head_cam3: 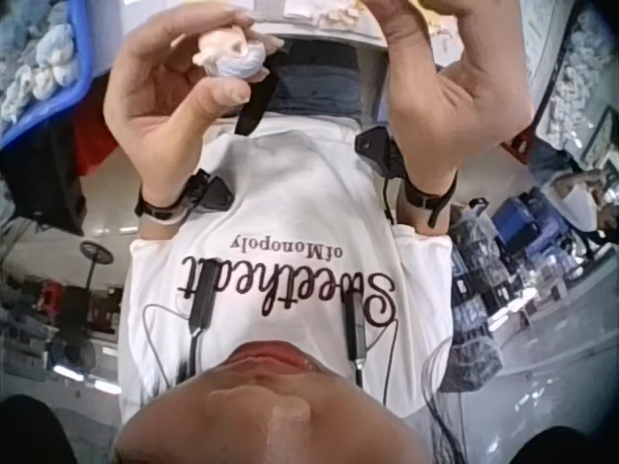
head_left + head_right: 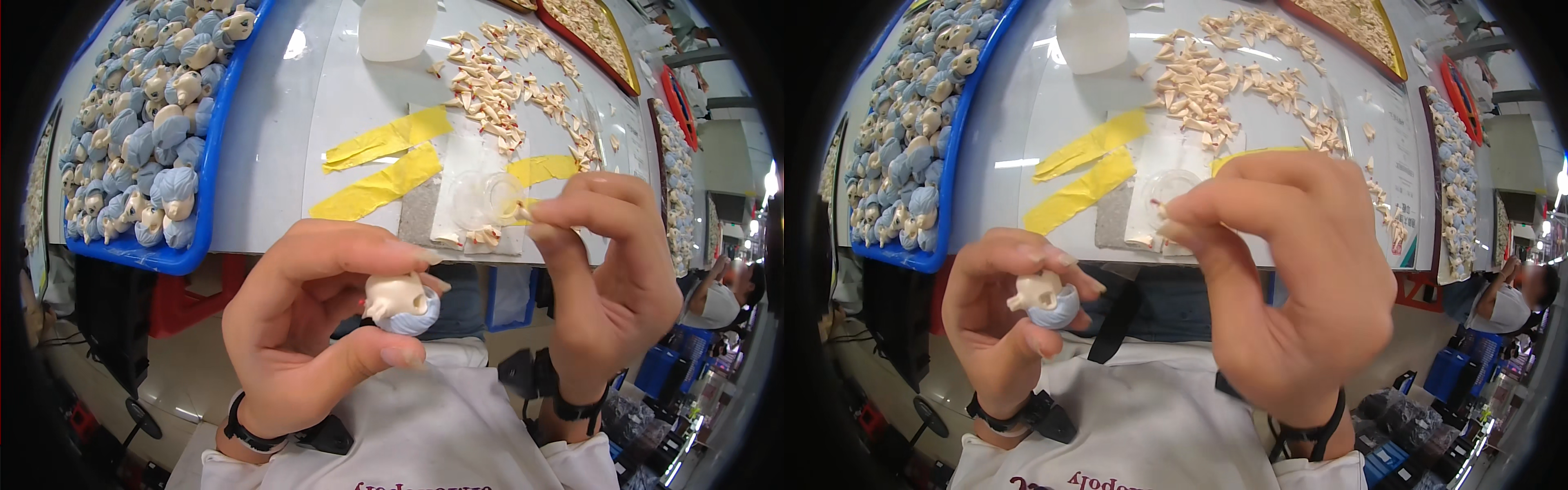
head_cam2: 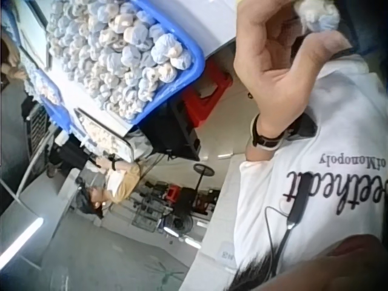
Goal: The person repeatedly picks up small doll heads from a blue tray and attaches tiny hair pieces to them. They use a small brush to apply adhesive to the hair pieces before pressing them onto the doll heads. The completed heads are placed back into the tray.
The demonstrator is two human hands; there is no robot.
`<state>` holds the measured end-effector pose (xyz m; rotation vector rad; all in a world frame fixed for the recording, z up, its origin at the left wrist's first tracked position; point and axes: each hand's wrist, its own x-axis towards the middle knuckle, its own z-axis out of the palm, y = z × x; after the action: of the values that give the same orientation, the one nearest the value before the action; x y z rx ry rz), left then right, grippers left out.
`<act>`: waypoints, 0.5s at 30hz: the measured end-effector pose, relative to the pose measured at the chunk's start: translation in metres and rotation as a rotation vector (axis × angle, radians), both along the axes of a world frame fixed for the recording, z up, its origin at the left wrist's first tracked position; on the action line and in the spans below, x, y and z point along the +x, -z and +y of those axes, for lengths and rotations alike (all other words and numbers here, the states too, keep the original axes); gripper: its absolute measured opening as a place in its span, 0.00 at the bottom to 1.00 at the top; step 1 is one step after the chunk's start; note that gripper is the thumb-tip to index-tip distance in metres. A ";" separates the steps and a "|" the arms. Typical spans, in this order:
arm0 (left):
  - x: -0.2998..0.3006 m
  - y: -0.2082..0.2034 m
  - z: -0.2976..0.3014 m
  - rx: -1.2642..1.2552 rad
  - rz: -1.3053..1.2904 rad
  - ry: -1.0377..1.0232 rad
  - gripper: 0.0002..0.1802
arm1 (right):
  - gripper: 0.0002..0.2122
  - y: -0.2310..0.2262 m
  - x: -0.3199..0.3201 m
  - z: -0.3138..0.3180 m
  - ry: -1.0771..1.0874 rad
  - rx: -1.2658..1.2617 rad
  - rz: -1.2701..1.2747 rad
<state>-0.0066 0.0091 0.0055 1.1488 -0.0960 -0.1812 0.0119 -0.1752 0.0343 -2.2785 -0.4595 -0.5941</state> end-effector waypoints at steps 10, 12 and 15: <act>-0.004 0.007 -0.003 0.092 -0.139 -0.041 0.29 | 0.08 -0.005 -0.024 0.024 -0.112 0.212 0.177; -0.003 0.012 0.003 0.135 -0.229 -0.009 0.28 | 0.10 -0.005 -0.022 0.023 -0.109 0.138 0.125; -0.006 0.010 0.006 0.215 -0.256 0.004 0.28 | 0.12 -0.003 -0.018 0.024 -0.115 0.114 0.064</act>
<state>-0.0129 0.0152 -0.0050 1.3830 -0.3114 -0.0469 -0.0065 -0.1509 0.0373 -2.1402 -0.5087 -0.4768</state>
